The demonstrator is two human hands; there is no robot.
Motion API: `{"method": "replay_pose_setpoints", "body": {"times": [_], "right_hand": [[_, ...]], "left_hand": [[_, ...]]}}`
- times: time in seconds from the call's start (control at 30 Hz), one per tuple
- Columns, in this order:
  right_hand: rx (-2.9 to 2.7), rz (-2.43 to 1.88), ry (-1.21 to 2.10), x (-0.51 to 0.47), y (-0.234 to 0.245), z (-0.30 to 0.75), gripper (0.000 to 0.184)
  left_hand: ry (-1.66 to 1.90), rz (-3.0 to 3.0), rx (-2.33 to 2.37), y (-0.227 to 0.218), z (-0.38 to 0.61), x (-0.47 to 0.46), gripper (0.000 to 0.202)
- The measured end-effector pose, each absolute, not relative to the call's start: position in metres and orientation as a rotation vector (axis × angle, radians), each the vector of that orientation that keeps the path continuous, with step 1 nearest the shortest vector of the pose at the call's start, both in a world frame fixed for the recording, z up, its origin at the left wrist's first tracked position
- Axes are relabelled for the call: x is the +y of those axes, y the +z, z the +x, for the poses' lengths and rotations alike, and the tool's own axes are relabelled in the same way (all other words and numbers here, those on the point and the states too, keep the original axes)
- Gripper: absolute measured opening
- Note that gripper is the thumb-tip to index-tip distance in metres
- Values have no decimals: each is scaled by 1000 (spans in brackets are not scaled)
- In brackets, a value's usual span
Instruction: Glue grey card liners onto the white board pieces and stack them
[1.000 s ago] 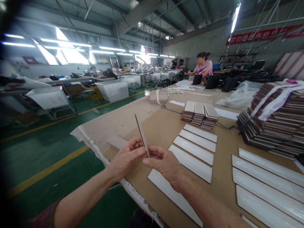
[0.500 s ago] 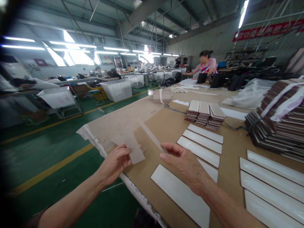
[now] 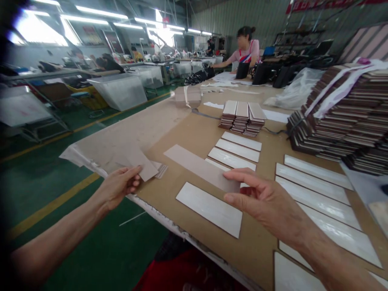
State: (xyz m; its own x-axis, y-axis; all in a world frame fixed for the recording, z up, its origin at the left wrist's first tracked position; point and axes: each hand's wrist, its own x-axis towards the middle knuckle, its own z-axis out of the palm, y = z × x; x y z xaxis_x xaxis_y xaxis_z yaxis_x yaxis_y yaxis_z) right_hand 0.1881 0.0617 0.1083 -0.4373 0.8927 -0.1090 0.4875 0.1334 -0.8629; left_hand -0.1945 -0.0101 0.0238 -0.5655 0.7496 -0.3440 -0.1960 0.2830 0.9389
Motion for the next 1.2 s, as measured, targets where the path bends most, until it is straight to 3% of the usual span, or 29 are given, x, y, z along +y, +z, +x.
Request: {"method": "replay_pose_setpoints", "body": {"times": [0.3,0.43,0.57,0.67,1.2], "right_hand": [[-2167,-1476,737,19,58,238,43],[-2271,-1411,598,11,38,241,40],[-2338,-1345,467,8,29,236,40],[-2367,-1327,448,7,27,231,41],[-2467,-1217,532,15,16,222,36]], "left_hand": [[1576,759,1734,19,-174,-38,27],[1243,1341,1681,22,-146,-40,14],[835,1950,1562,27,-124,-21,47],[766,2167,1448,26,-116,-9,63],[739,2156,1414,18,-117,1,52]]}}
